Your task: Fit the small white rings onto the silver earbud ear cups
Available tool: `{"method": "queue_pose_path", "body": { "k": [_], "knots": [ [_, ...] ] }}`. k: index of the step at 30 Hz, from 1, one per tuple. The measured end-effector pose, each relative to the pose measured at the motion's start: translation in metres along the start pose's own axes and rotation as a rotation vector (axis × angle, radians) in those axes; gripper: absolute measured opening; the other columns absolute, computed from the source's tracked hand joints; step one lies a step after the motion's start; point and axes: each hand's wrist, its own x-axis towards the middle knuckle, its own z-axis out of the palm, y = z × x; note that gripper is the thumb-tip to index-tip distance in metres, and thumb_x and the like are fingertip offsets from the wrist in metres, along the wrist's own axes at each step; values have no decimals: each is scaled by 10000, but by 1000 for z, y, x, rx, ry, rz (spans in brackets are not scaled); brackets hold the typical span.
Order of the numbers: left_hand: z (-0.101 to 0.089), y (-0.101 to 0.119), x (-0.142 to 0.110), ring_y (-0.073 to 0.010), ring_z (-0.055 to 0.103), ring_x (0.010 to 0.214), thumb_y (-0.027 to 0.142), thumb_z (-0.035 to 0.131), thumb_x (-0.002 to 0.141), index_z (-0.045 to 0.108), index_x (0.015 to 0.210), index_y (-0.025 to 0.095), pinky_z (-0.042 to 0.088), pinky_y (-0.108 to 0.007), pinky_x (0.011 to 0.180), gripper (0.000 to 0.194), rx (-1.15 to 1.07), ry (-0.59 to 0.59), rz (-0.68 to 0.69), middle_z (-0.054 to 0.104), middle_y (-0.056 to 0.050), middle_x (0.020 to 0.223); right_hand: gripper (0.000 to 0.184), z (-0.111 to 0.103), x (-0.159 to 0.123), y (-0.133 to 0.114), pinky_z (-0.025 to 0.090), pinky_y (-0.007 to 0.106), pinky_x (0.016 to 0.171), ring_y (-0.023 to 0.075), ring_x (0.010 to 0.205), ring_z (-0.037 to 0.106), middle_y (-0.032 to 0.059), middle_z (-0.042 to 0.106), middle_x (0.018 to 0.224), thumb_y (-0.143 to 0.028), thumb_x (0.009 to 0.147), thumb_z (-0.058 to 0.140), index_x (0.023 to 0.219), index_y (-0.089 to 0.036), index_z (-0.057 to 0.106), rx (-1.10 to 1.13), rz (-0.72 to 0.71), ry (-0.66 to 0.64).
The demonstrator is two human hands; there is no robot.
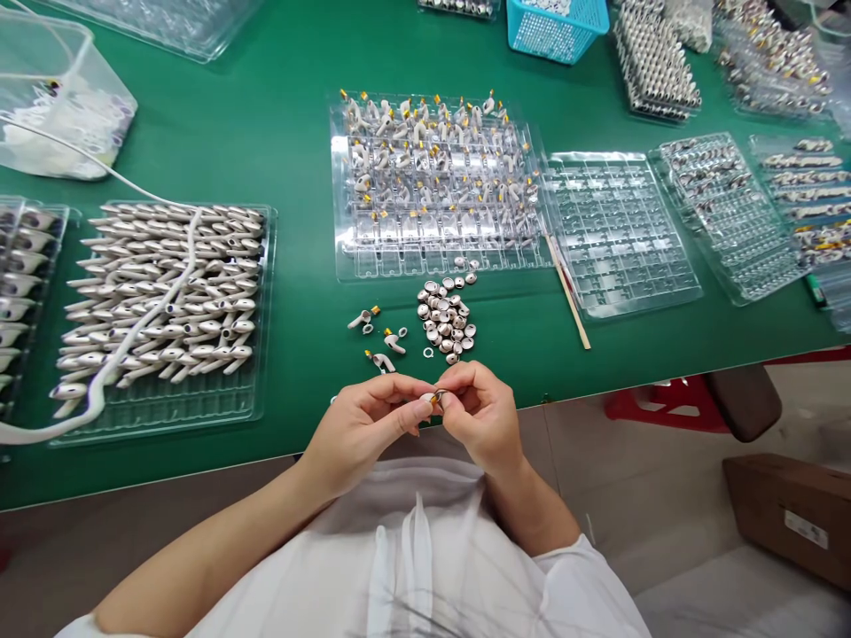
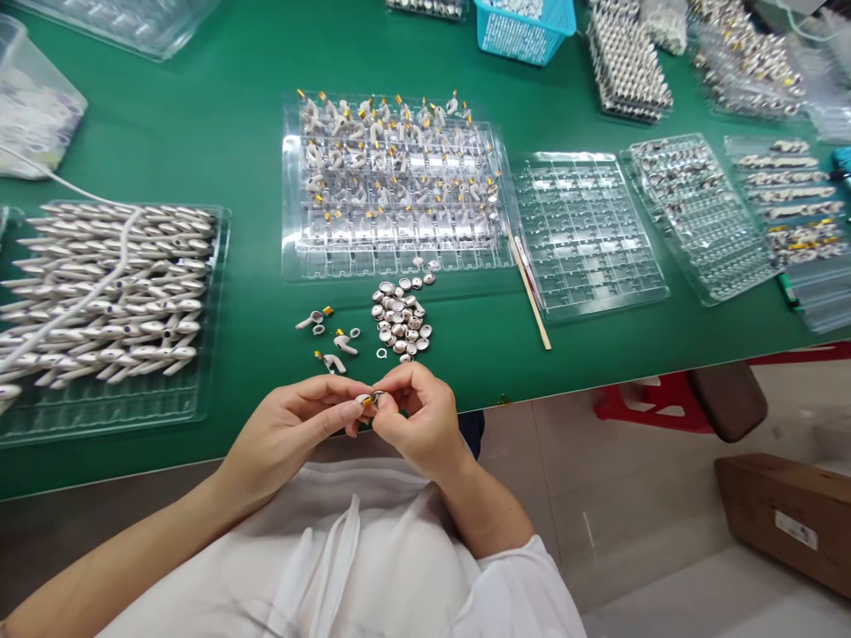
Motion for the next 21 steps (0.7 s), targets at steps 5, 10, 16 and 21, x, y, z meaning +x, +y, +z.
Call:
{"method": "queue_pose_path", "body": {
  "k": [5, 10, 16, 21],
  "knots": [
    [-2, -3, 0, -117, 633, 694, 276, 755, 825, 777, 932, 197, 532, -177, 615, 135, -2, 0, 13, 756, -27, 833, 80, -3, 0, -1, 542, 239, 603, 128, 685, 639, -5, 641, 779, -168, 780, 634, 843, -213, 616, 19, 18, -37],
    [-3, -4, -1, -129, 640, 719, 274, 765, 815, 778, 930, 192, 535, -185, 625, 142, 0, 11, 12, 758, -38, 840, 110, -2, 0, -2, 531, 221, 582, 119, 674, 635, -11, 642, 776, -134, 771, 634, 841, -215, 610, 20, 23, -47],
    [-2, -3, -1, -130, 645, 726, 265, 778, 799, 784, 898, 188, 535, -172, 608, 126, 11, 21, 21, 761, -39, 845, 122, -1, 3, 0, 493, 201, 534, 108, 644, 605, -18, 612, 762, -117, 752, 626, 822, -210, 589, 12, 28, -55],
    [-3, -5, -2, -129, 650, 733, 283, 783, 796, 785, 896, 192, 536, -166, 608, 135, 7, 26, 9, 760, -38, 841, 119, 0, 2, 4, 486, 206, 537, 106, 644, 590, -16, 599, 770, -116, 759, 613, 829, -209, 588, 19, 12, -51]
  ]
}}
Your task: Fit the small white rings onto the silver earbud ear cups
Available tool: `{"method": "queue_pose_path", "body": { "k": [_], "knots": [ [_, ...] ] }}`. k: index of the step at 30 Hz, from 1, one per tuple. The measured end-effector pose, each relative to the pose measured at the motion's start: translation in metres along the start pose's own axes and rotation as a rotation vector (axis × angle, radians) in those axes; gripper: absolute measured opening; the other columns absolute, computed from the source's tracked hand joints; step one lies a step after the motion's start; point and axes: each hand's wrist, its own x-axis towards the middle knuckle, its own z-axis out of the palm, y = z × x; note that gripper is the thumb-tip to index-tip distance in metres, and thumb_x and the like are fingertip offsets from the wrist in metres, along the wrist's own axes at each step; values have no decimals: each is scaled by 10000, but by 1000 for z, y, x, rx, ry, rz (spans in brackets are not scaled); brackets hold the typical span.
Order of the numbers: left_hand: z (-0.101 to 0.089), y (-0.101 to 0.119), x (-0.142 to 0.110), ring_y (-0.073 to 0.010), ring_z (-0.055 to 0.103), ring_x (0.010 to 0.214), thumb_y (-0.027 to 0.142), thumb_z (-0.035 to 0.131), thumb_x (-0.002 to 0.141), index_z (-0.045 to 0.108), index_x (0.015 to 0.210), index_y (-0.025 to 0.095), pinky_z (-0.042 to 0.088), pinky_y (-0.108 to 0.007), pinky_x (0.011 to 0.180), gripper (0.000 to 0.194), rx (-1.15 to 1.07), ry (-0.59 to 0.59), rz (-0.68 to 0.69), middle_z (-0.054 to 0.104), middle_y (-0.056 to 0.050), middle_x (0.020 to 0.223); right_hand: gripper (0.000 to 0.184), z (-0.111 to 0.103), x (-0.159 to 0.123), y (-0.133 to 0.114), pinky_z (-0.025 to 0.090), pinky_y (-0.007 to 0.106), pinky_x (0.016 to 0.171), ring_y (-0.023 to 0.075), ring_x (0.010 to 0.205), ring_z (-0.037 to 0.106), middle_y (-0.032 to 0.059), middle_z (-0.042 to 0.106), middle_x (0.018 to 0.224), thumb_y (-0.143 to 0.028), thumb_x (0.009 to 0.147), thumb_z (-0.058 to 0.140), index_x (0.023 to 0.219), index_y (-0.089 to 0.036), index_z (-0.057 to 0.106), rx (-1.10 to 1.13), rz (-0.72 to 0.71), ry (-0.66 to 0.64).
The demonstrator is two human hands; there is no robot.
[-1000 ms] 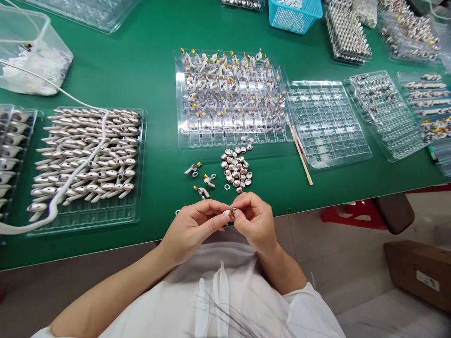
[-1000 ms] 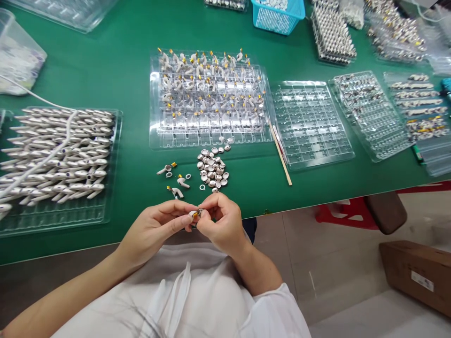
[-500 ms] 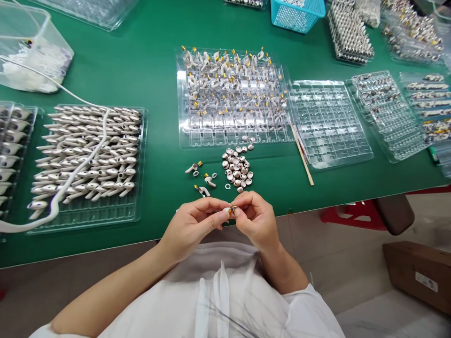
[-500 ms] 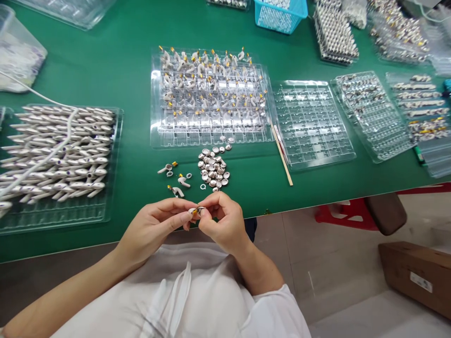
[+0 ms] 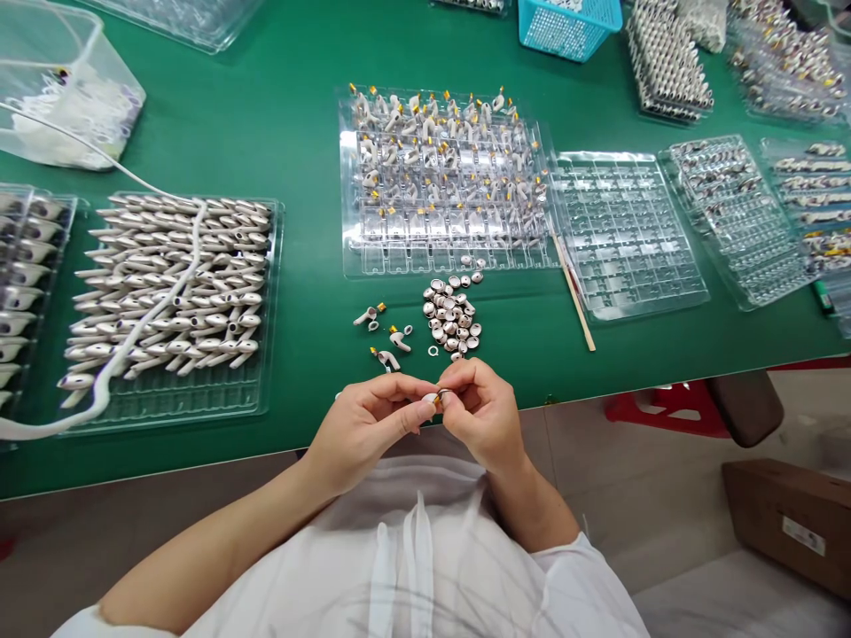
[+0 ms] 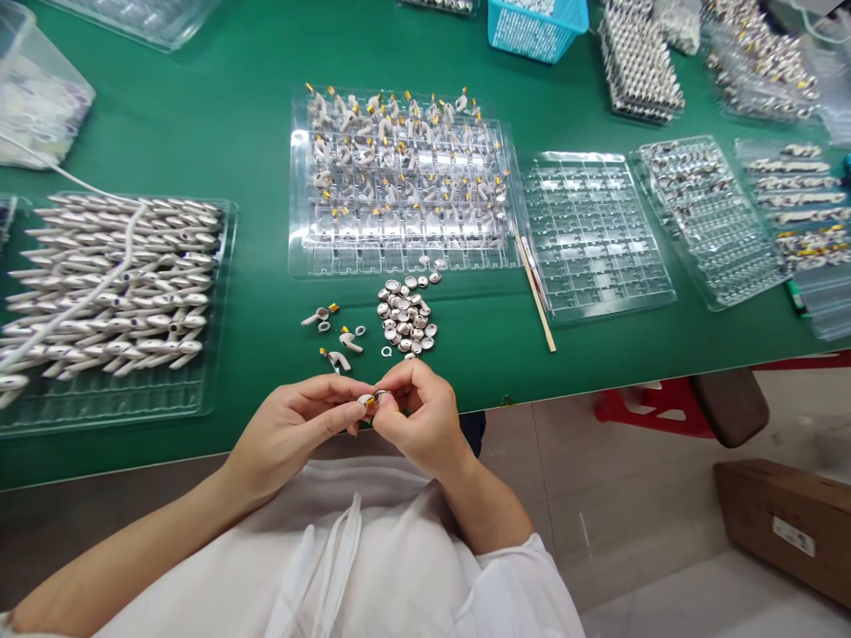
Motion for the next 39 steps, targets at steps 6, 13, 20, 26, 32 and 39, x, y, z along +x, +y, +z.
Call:
{"method": "queue_pose_path", "body": {
  "k": [6, 13, 20, 26, 32, 39],
  "knots": [
    [1, -3, 0, -126, 643, 719, 289, 783, 795, 785, 898, 193, 526, -165, 595, 141, -15, 4, 12, 754, -35, 815, 146, 4, -1, 3, 468, 221, 535, 107, 634, 569, -17, 590, 758, -89, 736, 595, 815, -212, 587, -23, -60, 50],
    [2, 0, -1, -104, 625, 668, 250, 784, 781, 785, 861, 187, 507, -157, 586, 101, -19, 25, 24, 758, -25, 798, 152, 7, 1, 4, 457, 235, 535, 116, 633, 556, -12, 585, 753, -93, 699, 589, 794, -211, 578, -79, -75, 84],
    [1, 1, 3, -119, 617, 675, 260, 781, 781, 788, 880, 188, 512, -183, 592, 123, 1, 20, 10, 762, -34, 827, 152, 7, 3, 5, 456, 235, 541, 114, 631, 554, -17, 583, 744, -94, 696, 596, 790, -212, 579, -82, -61, 98],
    [-3, 2, 6, -103, 579, 646, 283, 753, 823, 787, 924, 188, 480, -188, 609, 143, -89, -20, -55, 749, -37, 806, 91, 6, 5, -6, 501, 237, 544, 118, 602, 602, -22, 630, 699, -141, 731, 622, 789, -206, 597, -46, 57, 66],
    [-1, 8, 9, -112, 561, 619, 304, 776, 785, 786, 877, 134, 444, -188, 531, 193, -240, -25, -155, 715, -62, 741, 66, 6, 6, -13, 520, 252, 555, 122, 578, 621, -12, 654, 658, -229, 771, 663, 809, -191, 625, 3, 146, 49],
    [0, 9, 11, -138, 619, 643, 358, 793, 761, 761, 887, 116, 455, -191, 525, 275, -311, -42, -223, 725, -89, 743, 147, 2, 1, -14, 486, 218, 496, 90, 534, 558, -19, 630, 670, -322, 819, 695, 875, -196, 644, 25, 114, 40]
  ]
}}
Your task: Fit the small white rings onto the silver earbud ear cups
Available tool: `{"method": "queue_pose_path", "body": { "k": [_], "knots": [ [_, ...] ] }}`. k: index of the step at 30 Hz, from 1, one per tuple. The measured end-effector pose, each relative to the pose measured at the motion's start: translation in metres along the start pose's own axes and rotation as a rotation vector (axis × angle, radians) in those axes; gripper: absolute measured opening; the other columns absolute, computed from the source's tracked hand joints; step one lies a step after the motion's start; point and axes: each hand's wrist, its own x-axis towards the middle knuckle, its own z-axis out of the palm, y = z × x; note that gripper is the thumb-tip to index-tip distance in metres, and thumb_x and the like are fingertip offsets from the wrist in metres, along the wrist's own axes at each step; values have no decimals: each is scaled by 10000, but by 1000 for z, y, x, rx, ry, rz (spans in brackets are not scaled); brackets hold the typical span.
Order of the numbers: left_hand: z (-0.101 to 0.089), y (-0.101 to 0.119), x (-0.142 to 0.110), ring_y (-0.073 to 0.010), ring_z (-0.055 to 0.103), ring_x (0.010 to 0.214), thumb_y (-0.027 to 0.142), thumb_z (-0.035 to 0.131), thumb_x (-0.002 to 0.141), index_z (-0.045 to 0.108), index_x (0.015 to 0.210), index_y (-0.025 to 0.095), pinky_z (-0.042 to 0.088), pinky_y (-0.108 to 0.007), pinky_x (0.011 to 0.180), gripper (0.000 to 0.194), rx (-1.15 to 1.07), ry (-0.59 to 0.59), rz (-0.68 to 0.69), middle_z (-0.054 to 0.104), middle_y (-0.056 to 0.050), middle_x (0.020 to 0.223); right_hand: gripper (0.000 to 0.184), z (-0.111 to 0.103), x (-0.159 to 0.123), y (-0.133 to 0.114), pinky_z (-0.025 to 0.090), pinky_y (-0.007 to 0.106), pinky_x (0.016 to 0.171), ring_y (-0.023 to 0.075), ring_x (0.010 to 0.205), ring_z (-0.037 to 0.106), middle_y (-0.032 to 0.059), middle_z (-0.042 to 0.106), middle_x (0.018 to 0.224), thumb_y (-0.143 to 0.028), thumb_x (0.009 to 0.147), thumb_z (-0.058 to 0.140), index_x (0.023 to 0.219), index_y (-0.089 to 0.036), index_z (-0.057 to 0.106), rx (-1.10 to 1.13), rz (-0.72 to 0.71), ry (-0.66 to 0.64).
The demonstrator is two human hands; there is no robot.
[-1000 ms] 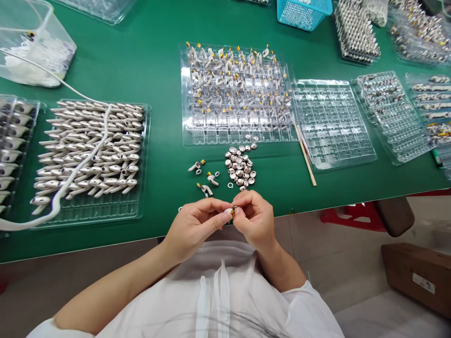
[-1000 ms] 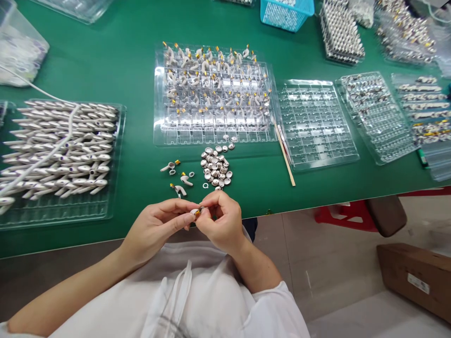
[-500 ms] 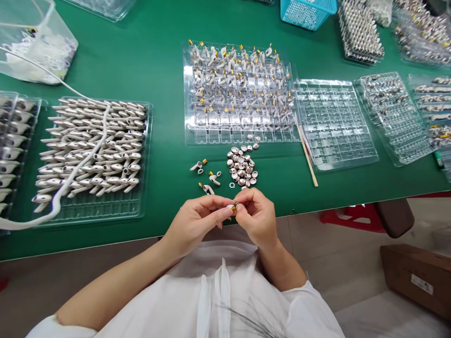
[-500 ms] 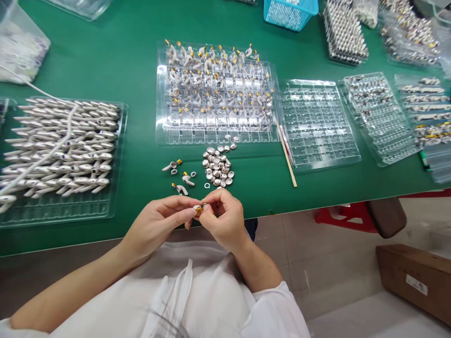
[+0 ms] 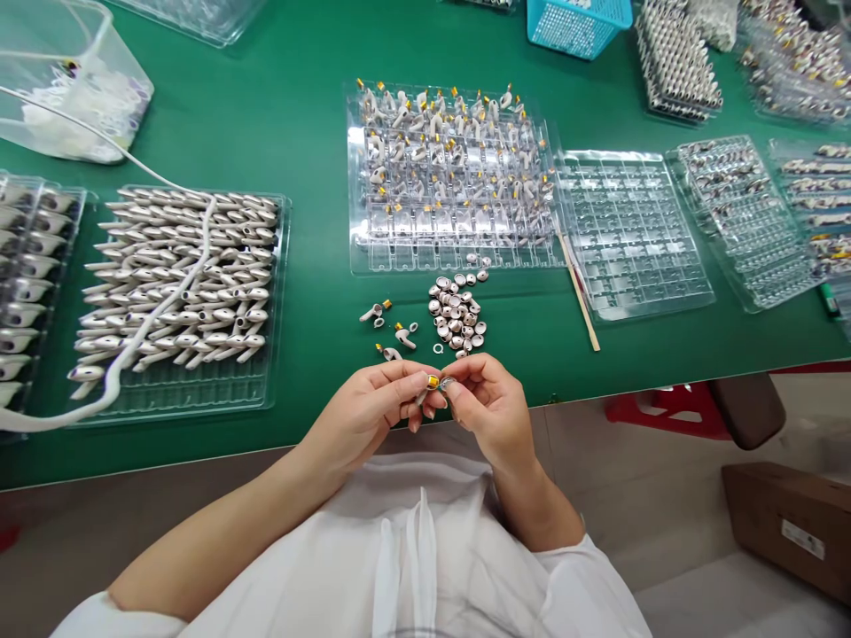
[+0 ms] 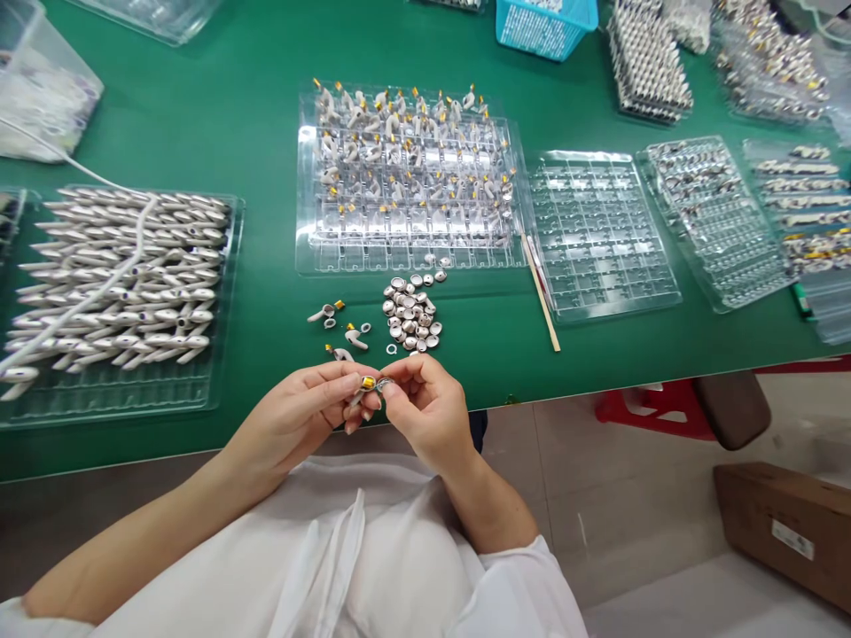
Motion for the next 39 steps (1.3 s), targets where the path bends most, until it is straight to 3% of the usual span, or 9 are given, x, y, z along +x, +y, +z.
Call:
{"method": "queue_pose_path", "body": {
  "k": [5, 9, 13, 18, 22, 28, 39],
  "knots": [
    [-5, -3, 0, -143, 627, 686, 348, 748, 818, 761, 971, 132, 470, -196, 551, 265, 32, -41, 25, 732, -89, 782, 126, -4, -9, -1, 569, 278, 683, 146, 740, 680, 30, 715, 841, -279, 892, 648, 989, -205, 677, -67, -59, -37],
    [-7, -5, -1, -142, 608, 688, 339, 737, 831, 765, 963, 138, 478, -212, 570, 242, 89, -41, 76, 729, -88, 818, 151, -7, -15, 2, 583, 314, 730, 175, 801, 700, 54, 702, 936, -246, 925, 593, 1049, -219, 675, -213, -121, -28],
    [-8, -7, -2, -140, 592, 695, 329, 743, 828, 754, 953, 156, 483, -221, 606, 213, 131, -53, 109, 716, -67, 822, 202, -8, -16, 4, 564, 302, 684, 162, 775, 661, 43, 668, 962, -175, 898, 586, 1070, -251, 660, -377, -282, 13],
    [-12, -9, -2, -122, 555, 646, 331, 768, 800, 742, 903, 164, 476, -236, 637, 198, 183, -35, 142, 681, -32, 776, 326, -7, -13, 1, 481, 265, 554, 130, 684, 568, 25, 633, 947, -143, 848, 628, 1139, -289, 635, -478, -424, -58],
    [-15, -11, -2, -133, 554, 662, 349, 753, 805, 743, 904, 157, 471, -241, 633, 216, 253, -39, 147, 686, -49, 811, 278, -7, -11, -1, 483, 262, 548, 164, 793, 592, 37, 604, 922, -160, 850, 665, 1091, -297, 674, -490, -482, -76],
    [-14, -7, -2, -129, 545, 661, 317, 753, 798, 760, 871, 167, 465, -231, 644, 167, 314, -45, 143, 683, -37, 782, 240, -8, -9, -3, 534, 305, 682, 170, 860, 617, 35, 615, 930, -137, 864, 671, 1027, -304, 725, -428, -469, -90],
    [-12, -9, -4, -139, 586, 673, 294, 779, 777, 773, 911, 175, 497, -252, 663, 179, 272, 5, 173, 709, -44, 798, 274, -11, -9, -2, 554, 321, 725, 191, 934, 619, 43, 638, 983, -188, 869, 672, 1109, -318, 702, -394, -450, -84]
  ]
}}
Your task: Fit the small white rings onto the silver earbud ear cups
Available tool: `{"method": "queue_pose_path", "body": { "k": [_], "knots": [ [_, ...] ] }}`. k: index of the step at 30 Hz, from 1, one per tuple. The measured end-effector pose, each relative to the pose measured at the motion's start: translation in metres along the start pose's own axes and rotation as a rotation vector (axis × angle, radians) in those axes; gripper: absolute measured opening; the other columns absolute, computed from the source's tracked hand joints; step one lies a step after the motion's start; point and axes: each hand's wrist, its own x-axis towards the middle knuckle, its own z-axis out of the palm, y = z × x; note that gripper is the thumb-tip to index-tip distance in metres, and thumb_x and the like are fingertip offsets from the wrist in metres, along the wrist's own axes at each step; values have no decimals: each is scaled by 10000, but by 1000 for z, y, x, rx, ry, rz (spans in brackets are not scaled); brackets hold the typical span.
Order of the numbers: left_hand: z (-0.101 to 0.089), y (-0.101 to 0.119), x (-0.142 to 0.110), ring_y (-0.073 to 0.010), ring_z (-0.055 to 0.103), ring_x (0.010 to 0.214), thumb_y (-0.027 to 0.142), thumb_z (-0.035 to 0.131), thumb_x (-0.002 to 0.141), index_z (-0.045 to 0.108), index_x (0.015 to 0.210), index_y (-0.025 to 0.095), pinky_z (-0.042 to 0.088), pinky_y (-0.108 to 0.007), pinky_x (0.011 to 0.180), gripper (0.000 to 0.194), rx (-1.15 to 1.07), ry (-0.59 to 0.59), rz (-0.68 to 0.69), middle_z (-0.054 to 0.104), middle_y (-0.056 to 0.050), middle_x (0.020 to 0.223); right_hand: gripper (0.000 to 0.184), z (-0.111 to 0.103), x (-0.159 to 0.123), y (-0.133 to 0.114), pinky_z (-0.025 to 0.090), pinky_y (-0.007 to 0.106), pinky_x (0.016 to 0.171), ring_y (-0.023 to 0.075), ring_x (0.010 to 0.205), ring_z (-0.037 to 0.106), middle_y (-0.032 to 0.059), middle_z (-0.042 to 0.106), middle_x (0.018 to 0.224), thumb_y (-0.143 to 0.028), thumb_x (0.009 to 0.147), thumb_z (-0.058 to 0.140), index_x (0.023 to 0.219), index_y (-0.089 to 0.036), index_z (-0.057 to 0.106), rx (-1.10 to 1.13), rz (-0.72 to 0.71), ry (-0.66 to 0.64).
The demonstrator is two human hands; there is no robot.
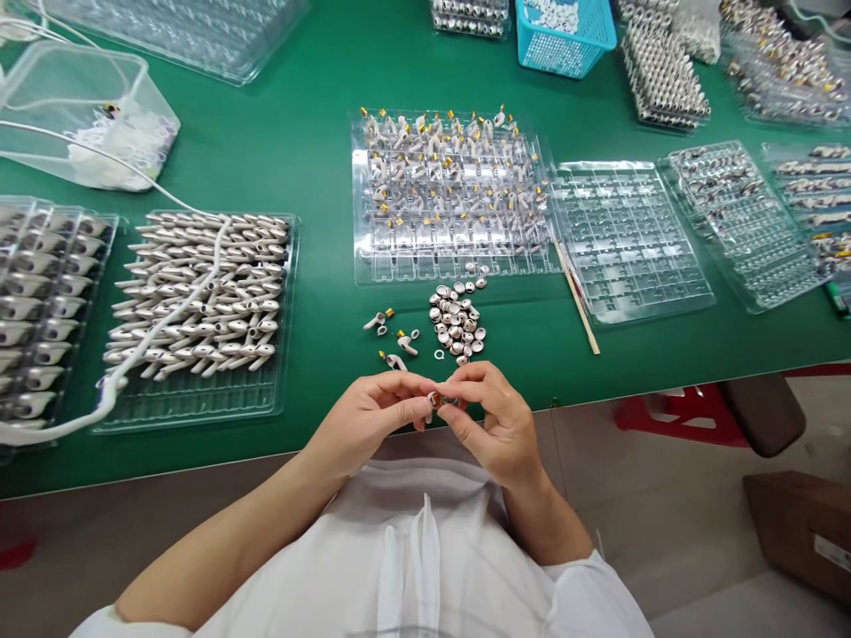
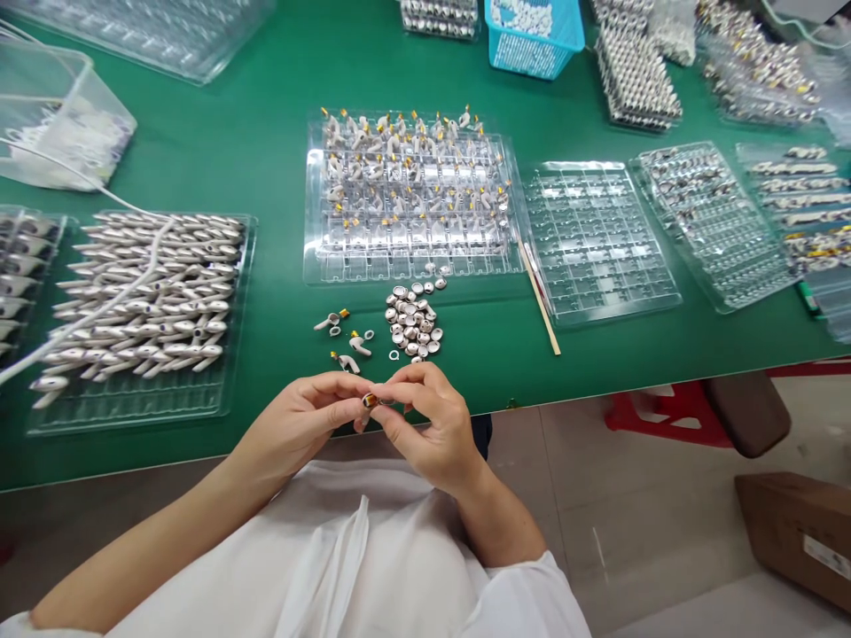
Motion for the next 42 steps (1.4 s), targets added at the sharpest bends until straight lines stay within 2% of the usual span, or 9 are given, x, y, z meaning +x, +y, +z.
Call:
{"method": "queue_pose_path", "body": {
  "k": [5, 12, 16, 19, 21, 24, 28, 35, 42],
  "knots": [
    [-3, -2, 1, -134, 609, 675, 257, 814, 744, 776, 869, 175, 518, -245, 674, 154, -24, -9, 3, 729, -43, 798, 268, 0, 0, -1, 551, 339, 756, 187, 910, 626, 38, 644, 956, -170, 874, 668, 1099, -312, 700, -49, -59, 1],
    [1, 0, -4, -163, 685, 802, 216, 816, 752, 788, 924, 203, 565, -252, 755, 175, -57, -10, 11, 764, -52, 877, 244, 2, -1, 4, 530, 287, 694, 164, 865, 608, 39, 606, 994, -196, 864, 681, 1090, -287, 689, 171, 119, 7],
    [4, -1, -4, -184, 682, 888, 194, 808, 754, 801, 901, 221, 573, -255, 783, 150, 8, 19, 130, 757, -59, 951, 208, 4, -2, 2, 526, 288, 707, 165, 874, 606, 38, 599, 976, -163, 878, 645, 1051, -272, 685, 164, 122, 16],
    [4, -5, -2, -178, 666, 889, 173, 801, 754, 808, 884, 229, 575, -240, 774, 142, 40, 32, 236, 730, -54, 923, 203, 5, -2, 0, 522, 293, 711, 161, 855, 603, 35, 598, 960, -146, 881, 635, 1043, -260, 672, 91, 93, 27],
    [4, -6, -1, -171, 667, 861, 178, 793, 763, 808, 896, 225, 578, -236, 764, 142, 52, 32, 251, 721, -51, 892, 210, 5, -2, -2, 526, 291, 695, 155, 823, 601, 32, 604, 946, -137, 879, 634, 1054, -251, 658, 24, 48, 42],
    [4, -5, 0, -185, 688, 879, 203, 777, 788, 799, 938, 200, 585, -250, 792, 152, 72, 17, 203, 741, -66, 923, 254, 6, 0, -3, 535, 282, 667, 143, 769, 599, 31, 622, 929, -101, 870, 628, 1088, -233, 634, -110, -65, 73],
    [5, 0, -1, -199, 715, 922, 217, 754, 819, 779, 991, 196, 594, -267, 838, 175, 29, -45, 126, 770, -64, 971, 302, 6, 2, -2, 559, 285, 704, 154, 814, 626, 52, 653, 953, -54, 861, 611, 1120, -208, 621, -214, -178, 69],
    [6, 5, -2, -153, 707, 792, 223, 772, 799, 777, 956, 172, 596, -220, 742, 166, 44, 10, 69, 776, -50, 903, 245, 3, -1, 5, 591, 275, 745, 148, 857, 659, 39, 668, 984, -102, 885, 613, 1081, -237, 667, 52, 62, 17],
    [2, 5, 5, -137, 664, 796, 252, 755, 805, 761, 986, 170, 562, -221, 752, 199, 92, -50, 38, 752, -44, 902, 250, 4, -1, 5, 584, 278, 755, 157, 888, 668, 43, 688, 985, -99, 890, 605, 1085, -232, 687, 51, 71, 19]
  ]
}}
